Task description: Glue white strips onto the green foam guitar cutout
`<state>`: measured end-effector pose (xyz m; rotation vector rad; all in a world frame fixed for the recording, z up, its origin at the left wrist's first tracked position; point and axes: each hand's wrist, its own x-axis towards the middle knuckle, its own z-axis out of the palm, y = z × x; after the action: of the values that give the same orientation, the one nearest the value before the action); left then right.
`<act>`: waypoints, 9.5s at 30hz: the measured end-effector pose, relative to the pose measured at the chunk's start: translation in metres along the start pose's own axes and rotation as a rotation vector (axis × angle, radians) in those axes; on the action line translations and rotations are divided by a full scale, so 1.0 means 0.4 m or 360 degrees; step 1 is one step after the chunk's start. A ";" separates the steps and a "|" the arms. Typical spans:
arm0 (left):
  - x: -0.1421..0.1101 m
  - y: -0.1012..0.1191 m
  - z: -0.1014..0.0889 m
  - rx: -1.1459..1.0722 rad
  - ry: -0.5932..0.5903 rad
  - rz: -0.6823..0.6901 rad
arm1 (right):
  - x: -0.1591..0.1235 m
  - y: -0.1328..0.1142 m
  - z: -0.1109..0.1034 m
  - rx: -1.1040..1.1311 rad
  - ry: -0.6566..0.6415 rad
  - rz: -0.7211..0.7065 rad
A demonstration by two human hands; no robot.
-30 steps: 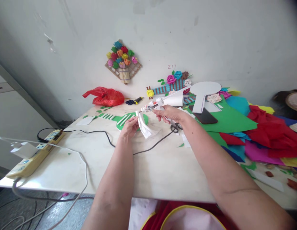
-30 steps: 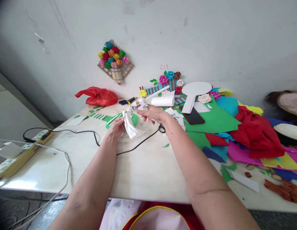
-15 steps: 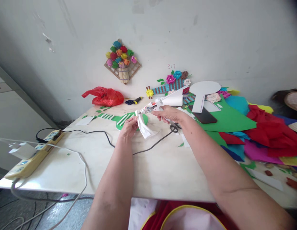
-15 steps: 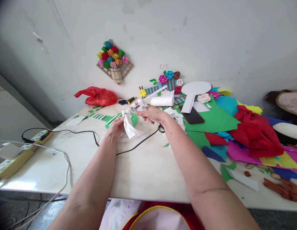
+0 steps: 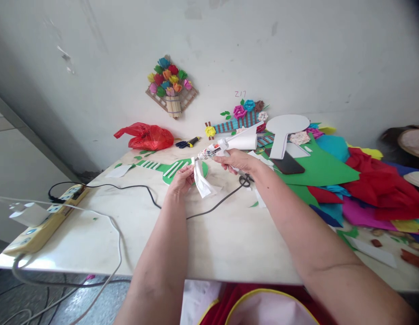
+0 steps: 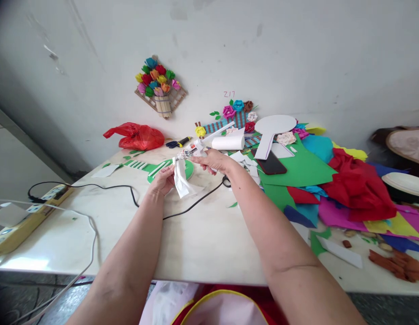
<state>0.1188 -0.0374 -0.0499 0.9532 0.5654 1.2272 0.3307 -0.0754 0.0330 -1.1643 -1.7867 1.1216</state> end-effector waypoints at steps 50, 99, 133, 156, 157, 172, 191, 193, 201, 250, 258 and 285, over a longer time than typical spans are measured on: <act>0.003 0.001 -0.006 -0.0002 -0.0044 -0.0021 | -0.004 -0.002 -0.022 0.0106 0.0067 0.0019; 0.012 -0.007 -0.019 -0.0095 0.0149 0.0066 | -0.018 -0.026 0.005 -0.0208 -0.0166 0.0055; 0.015 -0.011 -0.019 -0.0077 0.0136 0.0068 | -0.004 -0.013 0.013 -0.0145 -0.0055 -0.0030; 0.021 -0.005 -0.020 -0.0070 0.0215 0.0150 | -0.010 -0.024 0.014 -0.0324 -0.0144 -0.0048; 0.022 -0.005 -0.021 -0.0065 0.0222 0.0152 | -0.010 -0.025 0.015 -0.0330 -0.0139 -0.0039; 0.021 -0.009 -0.025 -0.0014 0.0155 0.0159 | 0.005 -0.002 0.007 -0.0030 0.0249 -0.0028; 0.009 0.048 -0.003 -0.0331 0.0292 0.0479 | 0.063 0.189 0.018 -0.1635 0.0260 0.0051; 0.007 0.049 0.001 -0.0358 0.0278 0.0488 | 0.075 0.197 0.025 -0.1655 0.0240 0.0093; -0.003 0.032 0.032 -0.0272 0.0054 0.0318 | 0.092 0.186 0.028 -0.1767 0.0324 0.0243; 0.004 -0.003 0.086 0.0591 -0.0151 0.0103 | 0.051 0.050 0.042 0.0665 0.0176 -0.0013; -0.001 0.000 0.105 0.0694 -0.0079 0.0201 | 0.056 0.059 0.041 0.0715 0.0212 0.0056; 0.004 -0.010 0.118 0.1137 0.0132 0.0322 | 0.056 0.080 0.047 0.0532 -0.0113 0.0332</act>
<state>0.1592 -0.0502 -0.0289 1.5903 1.0291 1.2659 0.3166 -0.0528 -0.0012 -1.1336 -1.4781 1.5340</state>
